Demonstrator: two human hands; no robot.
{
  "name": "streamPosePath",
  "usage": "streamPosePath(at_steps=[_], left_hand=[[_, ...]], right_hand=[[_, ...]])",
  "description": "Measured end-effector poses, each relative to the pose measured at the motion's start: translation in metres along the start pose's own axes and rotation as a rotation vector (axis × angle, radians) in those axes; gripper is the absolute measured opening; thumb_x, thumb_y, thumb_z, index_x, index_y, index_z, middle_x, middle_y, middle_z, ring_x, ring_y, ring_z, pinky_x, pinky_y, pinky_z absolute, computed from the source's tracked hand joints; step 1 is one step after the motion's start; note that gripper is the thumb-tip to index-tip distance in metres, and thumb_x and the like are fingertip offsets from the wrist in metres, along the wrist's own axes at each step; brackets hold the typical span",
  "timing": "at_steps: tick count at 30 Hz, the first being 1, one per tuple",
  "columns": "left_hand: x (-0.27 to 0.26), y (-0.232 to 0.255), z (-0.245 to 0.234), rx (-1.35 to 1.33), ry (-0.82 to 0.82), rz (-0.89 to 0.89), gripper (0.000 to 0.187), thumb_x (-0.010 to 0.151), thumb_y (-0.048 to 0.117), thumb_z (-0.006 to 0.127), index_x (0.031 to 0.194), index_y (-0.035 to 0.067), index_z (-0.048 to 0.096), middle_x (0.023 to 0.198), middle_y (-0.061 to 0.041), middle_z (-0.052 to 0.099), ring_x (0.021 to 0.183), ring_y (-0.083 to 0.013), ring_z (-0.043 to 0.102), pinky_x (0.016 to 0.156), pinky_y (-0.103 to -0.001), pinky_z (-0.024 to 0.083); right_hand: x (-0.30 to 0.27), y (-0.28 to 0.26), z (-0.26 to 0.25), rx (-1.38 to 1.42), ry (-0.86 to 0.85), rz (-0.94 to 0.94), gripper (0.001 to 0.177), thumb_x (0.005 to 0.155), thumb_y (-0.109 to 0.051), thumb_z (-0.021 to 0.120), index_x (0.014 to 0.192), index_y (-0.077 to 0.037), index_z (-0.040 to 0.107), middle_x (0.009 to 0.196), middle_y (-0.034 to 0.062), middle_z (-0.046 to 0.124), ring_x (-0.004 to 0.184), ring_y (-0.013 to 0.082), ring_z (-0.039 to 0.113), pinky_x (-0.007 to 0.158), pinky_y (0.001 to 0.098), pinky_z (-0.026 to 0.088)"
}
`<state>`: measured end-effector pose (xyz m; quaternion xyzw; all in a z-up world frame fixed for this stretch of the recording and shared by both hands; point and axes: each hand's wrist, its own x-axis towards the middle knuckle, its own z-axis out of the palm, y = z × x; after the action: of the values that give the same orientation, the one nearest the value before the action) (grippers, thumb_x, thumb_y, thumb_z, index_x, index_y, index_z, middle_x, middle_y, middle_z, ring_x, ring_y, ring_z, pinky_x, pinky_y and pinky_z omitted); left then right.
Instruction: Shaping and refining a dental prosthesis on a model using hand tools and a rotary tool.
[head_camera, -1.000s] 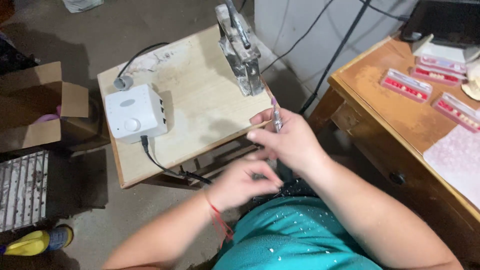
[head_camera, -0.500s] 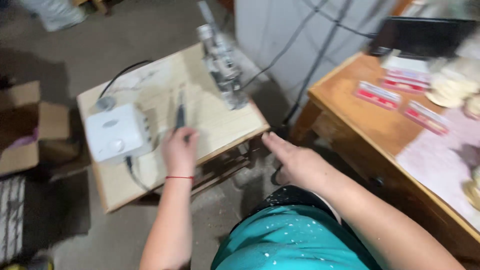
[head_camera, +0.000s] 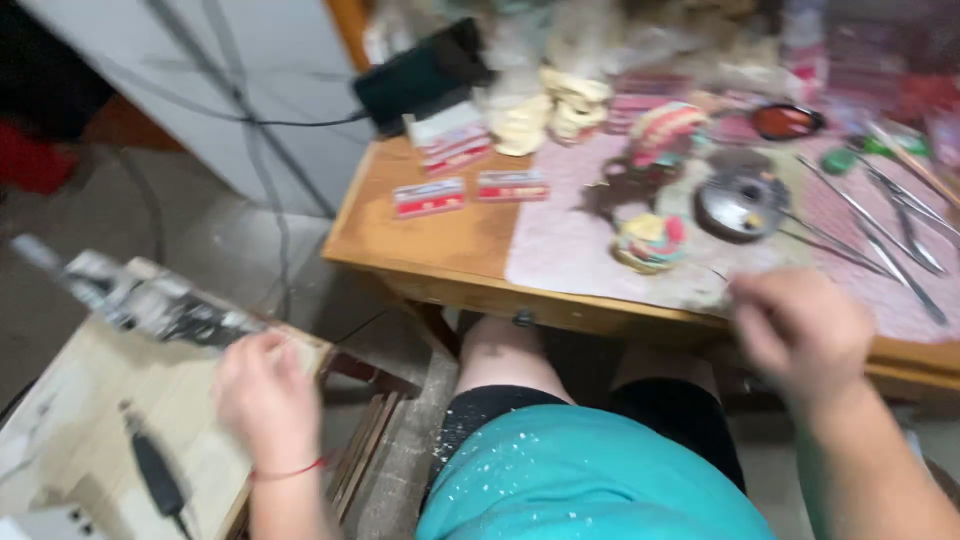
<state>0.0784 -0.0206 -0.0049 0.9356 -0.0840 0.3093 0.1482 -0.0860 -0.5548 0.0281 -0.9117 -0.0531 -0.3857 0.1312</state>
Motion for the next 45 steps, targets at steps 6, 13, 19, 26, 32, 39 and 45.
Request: streamPosePath(at_steps=[6,13,19,26,32,39,45], left_hand=[[0.079,0.212,0.035,-0.243,-0.250,0.532,0.008,0.096,0.025,0.068,0.102,0.020,0.072,0.106,-0.001,0.072,0.097,-0.0294,0.062,0.079,-0.044,0.040],[0.122,0.272,0.094,-0.251,0.045,0.991,0.009,0.088,0.014,0.068,0.082,0.013,0.063,0.092,-0.005,0.060,0.085,-0.0287,0.058,0.071,-0.043,0.041],[0.134,0.280,0.094,-0.234,0.062,1.065,0.023,0.100,0.013,0.073,0.077,0.010,0.066,0.078,-0.003,0.055,0.077,-0.0273,0.054,0.067,-0.042,0.038],[0.166,0.301,0.071,-0.678,-0.261,0.705,0.035,0.089,0.017,0.074,0.123,0.013,0.068,0.106,-0.006,0.071,0.099,-0.0274,0.065,0.089,-0.044,0.047],[0.190,0.330,0.103,-0.953,-0.572,0.887,0.077,0.090,0.028,0.082,0.155,0.014,0.041,0.155,-0.011,0.057,0.141,-0.0319,0.057,0.116,-0.044,0.044],[0.193,0.345,0.129,-0.927,-0.405,0.999,0.066,0.092,0.040,0.086,0.144,0.019,0.051,0.139,-0.006,0.069,0.114,-0.0280,0.075,0.095,-0.037,0.056],[0.188,0.358,0.100,-0.824,-0.435,0.887,0.068,0.085,0.034,0.083,0.143,0.020,0.052,0.140,0.003,0.069,0.114,-0.0217,0.075,0.092,-0.035,0.057]], right_hand=[[0.000,0.085,-0.041,-0.324,-0.110,0.193,0.015,0.101,-0.019,0.084,0.107,-0.007,0.076,0.110,0.0109,0.077,0.103,0.0340,0.068,0.100,0.0435,0.049],[-0.002,0.098,-0.052,-0.418,-0.281,0.342,0.003,0.100,-0.020,0.072,0.102,-0.018,0.073,0.093,0.0063,0.073,0.094,0.0325,0.067,0.081,0.0450,0.054],[0.002,0.106,-0.055,-0.419,-0.444,0.239,0.020,0.089,-0.014,0.068,0.107,-0.025,0.070,0.103,0.0001,0.072,0.098,0.0303,0.064,0.081,0.0436,0.056],[0.030,0.077,-0.067,0.157,-0.258,0.515,0.036,0.094,-0.011,0.069,0.130,-0.009,0.068,0.127,0.0077,0.075,0.126,0.0212,0.067,0.111,0.0333,0.048],[0.045,0.034,-0.008,0.877,0.353,0.817,0.020,0.102,-0.011,0.069,0.118,0.003,0.066,0.105,0.0196,0.073,0.087,0.0208,0.072,0.084,0.0272,0.063],[0.049,0.045,0.013,1.136,0.532,1.073,0.023,0.098,-0.019,0.067,0.109,0.001,0.068,0.095,0.0242,0.073,0.067,0.0277,0.070,0.066,0.0326,0.064],[0.048,0.048,0.014,1.218,0.606,1.105,0.024,0.099,-0.019,0.057,0.103,0.003,0.066,0.089,0.0257,0.071,0.071,0.0333,0.070,0.068,0.0371,0.064]])
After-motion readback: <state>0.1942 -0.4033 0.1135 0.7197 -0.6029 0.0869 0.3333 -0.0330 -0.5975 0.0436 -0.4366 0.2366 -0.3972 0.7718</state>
